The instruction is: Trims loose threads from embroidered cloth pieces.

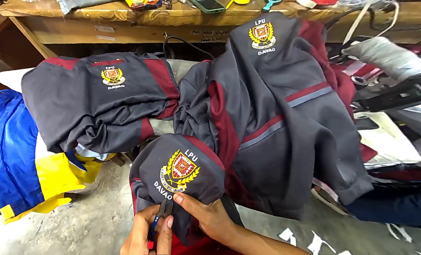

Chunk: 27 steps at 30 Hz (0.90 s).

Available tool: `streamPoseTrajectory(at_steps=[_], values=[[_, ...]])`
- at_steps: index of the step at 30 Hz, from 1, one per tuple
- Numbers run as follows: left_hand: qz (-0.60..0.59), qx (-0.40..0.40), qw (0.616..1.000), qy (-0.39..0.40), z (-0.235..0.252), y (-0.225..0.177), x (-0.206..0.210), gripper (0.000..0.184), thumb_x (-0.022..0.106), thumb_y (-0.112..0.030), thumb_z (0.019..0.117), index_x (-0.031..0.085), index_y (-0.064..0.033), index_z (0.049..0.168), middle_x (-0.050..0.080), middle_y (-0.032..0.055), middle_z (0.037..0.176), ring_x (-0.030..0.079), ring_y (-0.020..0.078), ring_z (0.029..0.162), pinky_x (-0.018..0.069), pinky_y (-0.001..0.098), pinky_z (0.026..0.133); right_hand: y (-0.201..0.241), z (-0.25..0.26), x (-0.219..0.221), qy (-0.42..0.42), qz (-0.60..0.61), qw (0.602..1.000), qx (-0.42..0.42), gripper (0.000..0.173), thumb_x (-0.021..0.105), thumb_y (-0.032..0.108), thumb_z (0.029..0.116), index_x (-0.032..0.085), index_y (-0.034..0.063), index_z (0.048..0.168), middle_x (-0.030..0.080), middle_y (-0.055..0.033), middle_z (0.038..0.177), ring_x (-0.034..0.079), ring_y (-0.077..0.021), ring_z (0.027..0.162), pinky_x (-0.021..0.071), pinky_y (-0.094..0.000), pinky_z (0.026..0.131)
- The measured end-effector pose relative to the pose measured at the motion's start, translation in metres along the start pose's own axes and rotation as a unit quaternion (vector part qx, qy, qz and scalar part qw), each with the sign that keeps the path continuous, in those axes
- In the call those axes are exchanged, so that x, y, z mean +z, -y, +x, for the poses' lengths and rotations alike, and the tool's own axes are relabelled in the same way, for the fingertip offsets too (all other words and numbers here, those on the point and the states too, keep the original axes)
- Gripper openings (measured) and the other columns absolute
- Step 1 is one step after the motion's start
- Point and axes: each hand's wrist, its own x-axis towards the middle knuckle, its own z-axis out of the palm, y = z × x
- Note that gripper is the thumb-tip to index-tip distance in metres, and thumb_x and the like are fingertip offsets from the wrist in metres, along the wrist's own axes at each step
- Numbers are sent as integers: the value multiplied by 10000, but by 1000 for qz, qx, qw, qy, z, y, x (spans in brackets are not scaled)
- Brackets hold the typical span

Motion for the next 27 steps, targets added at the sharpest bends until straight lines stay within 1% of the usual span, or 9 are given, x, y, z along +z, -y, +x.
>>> streamPoseTrajectory(at_steps=[10, 15, 17, 19, 22, 24, 27], values=[[20, 0, 1000, 1, 0, -1, 0, 246, 687, -87, 953, 620, 96, 1102, 683, 54, 809, 624, 9, 651, 552, 165, 605, 0, 0, 1, -8, -6, 1000, -3, 240, 729, -47, 865, 682, 2, 1095, 747, -49, 1007, 719, -104, 969, 600, -283, 915], [31, 2, 1000, 0, 0, -1, -1, 245, 693, -85, 945, 626, 96, 1096, 682, 51, 799, 622, 7, 651, 549, 160, 609, -1, -1, 3, -11, -8, 1000, -1, 250, 731, -41, 865, 675, -1, 1105, 747, -49, 1014, 720, -105, 974, 600, -281, 919], [4, -6, 1000, -3, 0, 0, 0, 230, 689, -76, 948, 622, 85, 1099, 683, 40, 797, 628, 16, 638, 555, 173, 587, -2, -1, 2, -11, -9, 1000, -4, 251, 731, -35, 870, 673, -6, 1112, 745, -50, 1018, 718, -106, 979, 598, -284, 923], [-67, -19, 998, -3, 0, 2, 1, 209, 679, -50, 957, 601, 60, 1117, 698, 17, 802, 645, 28, 617, 566, 193, 552, -2, -1, 3, -14, -7, 1000, -5, 252, 735, -34, 869, 675, -7, 1112, 745, -51, 1015, 718, -106, 978, 597, -281, 924], [-159, -28, 987, 6, 2, 6, 3, 195, 651, -30, 978, 588, 19, 1156, 708, -21, 821, 650, 24, 629, 558, 182, 547, -2, -1, 4, -22, 8, 1000, -2, 254, 736, -44, 861, 675, -6, 1104, 745, -52, 1007, 718, -108, 970, 597, -285, 918], [-169, -24, 985, 7, 3, 8, 3, 202, 657, -35, 976, 596, 10, 1163, 716, -29, 833, 656, 22, 638, 562, 178, 557, -2, 0, 4, -23, 13, 1000, 0, 254, 735, -44, 863, 674, -8, 1106, 743, -57, 1009, 717, -114, 971, 596, -288, 920], [-125, -8, 992, 3, 2, 9, 2, 213, 676, -67, 973, 616, 38, 1148, 705, -5, 818, 649, 27, 629, 567, 186, 558, -1, 0, 4, -22, 11, 1000, 2, 255, 729, -48, 864, 674, -5, 1110, 744, -54, 1009, 717, -111, 972, 595, -287, 922]])
